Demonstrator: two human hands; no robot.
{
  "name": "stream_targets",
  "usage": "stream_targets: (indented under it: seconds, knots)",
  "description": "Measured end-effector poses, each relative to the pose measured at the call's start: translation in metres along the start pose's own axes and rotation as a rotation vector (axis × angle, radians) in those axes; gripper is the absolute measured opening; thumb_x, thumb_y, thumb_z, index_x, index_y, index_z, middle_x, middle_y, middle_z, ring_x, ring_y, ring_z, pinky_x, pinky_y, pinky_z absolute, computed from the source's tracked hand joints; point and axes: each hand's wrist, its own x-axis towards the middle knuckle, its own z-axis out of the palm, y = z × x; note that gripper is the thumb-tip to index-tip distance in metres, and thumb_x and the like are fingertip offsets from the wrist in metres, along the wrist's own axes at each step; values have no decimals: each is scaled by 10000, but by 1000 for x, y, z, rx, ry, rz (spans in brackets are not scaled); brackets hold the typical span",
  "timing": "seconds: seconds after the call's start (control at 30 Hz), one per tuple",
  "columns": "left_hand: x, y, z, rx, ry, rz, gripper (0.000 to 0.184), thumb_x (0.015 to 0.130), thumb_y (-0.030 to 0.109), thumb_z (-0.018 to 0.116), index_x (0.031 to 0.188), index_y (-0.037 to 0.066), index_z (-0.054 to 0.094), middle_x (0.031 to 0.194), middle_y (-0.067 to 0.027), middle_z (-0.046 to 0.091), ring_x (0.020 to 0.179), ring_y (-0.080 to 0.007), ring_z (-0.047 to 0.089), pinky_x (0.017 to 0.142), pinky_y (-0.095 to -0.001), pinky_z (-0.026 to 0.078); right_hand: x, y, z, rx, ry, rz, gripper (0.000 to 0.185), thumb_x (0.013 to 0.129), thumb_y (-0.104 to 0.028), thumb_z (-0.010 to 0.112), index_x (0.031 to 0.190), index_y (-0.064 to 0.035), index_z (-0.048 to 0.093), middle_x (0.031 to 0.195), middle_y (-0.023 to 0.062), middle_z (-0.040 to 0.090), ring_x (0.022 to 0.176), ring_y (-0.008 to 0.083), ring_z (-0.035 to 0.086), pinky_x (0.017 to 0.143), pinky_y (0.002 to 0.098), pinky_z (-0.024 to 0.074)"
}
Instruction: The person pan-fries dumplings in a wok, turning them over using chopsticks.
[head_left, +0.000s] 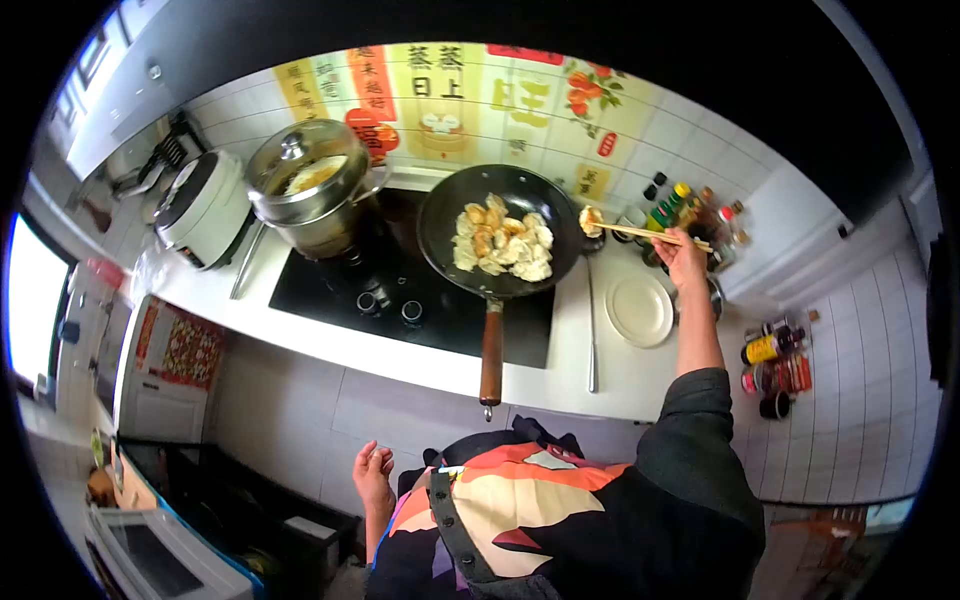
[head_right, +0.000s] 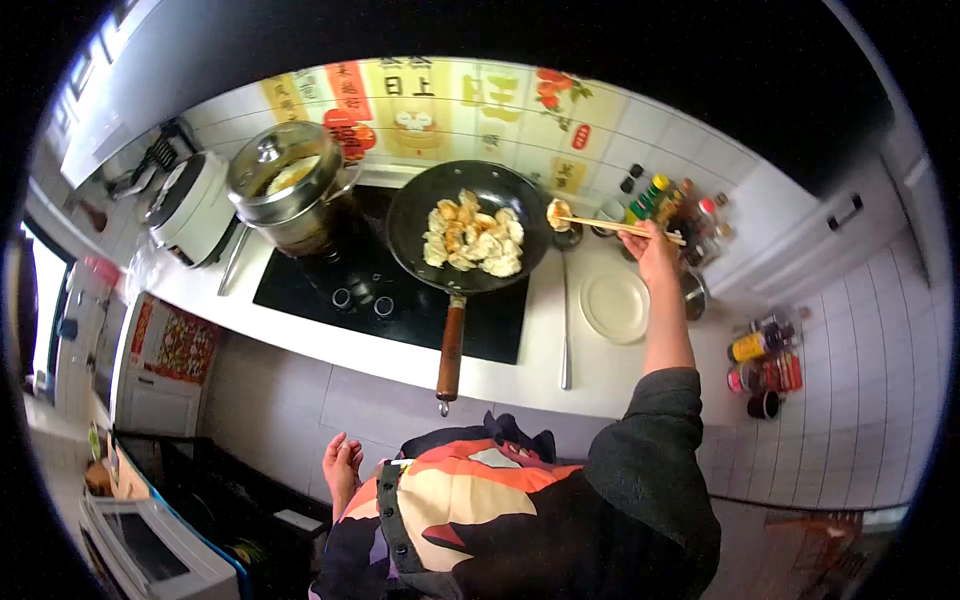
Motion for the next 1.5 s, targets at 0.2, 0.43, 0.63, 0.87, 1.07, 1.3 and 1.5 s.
stream_targets:
  seconds: [0.2, 0.43, 0.63, 0.87, 1.07, 1.3, 1.5]
  knots:
    - [2, -4, 13, -36, -30, -45, 214, 784, 49, 458, 996, 33, 471, 774, -49, 553, 704, -109, 531, 589, -189, 428, -36, 4, -101, -170, 340, 34, 173, 737, -163, 515, 798, -9, 465, 717, 99, 539, 623, 229, 582, 529, 251, 516]
    - [4, 2, 26, 45, -115, -30, 211, 781, 67, 472, 990, 41, 477, 761, -44, 556, 681, -107, 524, 596, -202, 415, -32, 62, -125, -304, 408, 87, 181, 760, -135, 493, 841, 17, 437, 758, 152, 540, 616, 249, 588, 549, 315, 521]
    - [-6, 6, 23, 70, -77, -24, 208, 783, 68, 461, 989, 47, 479, 762, -42, 557, 688, -107, 527, 598, -212, 419, -33, 48, -119, -408, 331, 49, 142, 781, -148, 464, 898, -72, 440, 799, 125, 544, 636, 210, 586, 556, 324, 503]
    - [-19, -11, -3, 54, 19, -41, 203, 781, 63, 452, 982, 69, 477, 761, -35, 552, 695, -113, 533, 579, -214, 421, -28, 5, 24, -318, 38, -190, 177, 807, -158, 462, 913, -17, 474, 810, 110, 556, 628, 189, 591, 515, 255, 496]
    - [-38, -6, -2, 1, 84, -11, 210, 781, 71, 458, 989, 52, 482, 775, -43, 558, 695, -109, 529, 601, -216, 413, 28, 89, 158, -339, -254, -72, 178, 817, -153, 427, 929, -27, 484, 790, 84, 539, 616, 170, 580, 521, 246, 478]
    - [-61, -13, -26, -50, 242, -3, 194, 782, 60, 457, 974, 57, 489, 771, -44, 561, 695, -106, 533, 588, -204, 415, 77, 156, 198, -552, -27, -224, 202, 778, -151, 451, 773, 32, 536, 671, 141, 585, 516, 200, 588, 455, 271, 492]
    - [-65, -31, -39, -105, 284, 21, 193, 781, 55, 455, 971, 57, 490, 755, -42, 565, 677, -109, 544, 572, -203, 422, 105, 138, 167, -166, 163, -37, 217, 762, -135, 465, 791, 76, 505, 701, 172, 553, 547, 242, 591, 504, 267, 521]
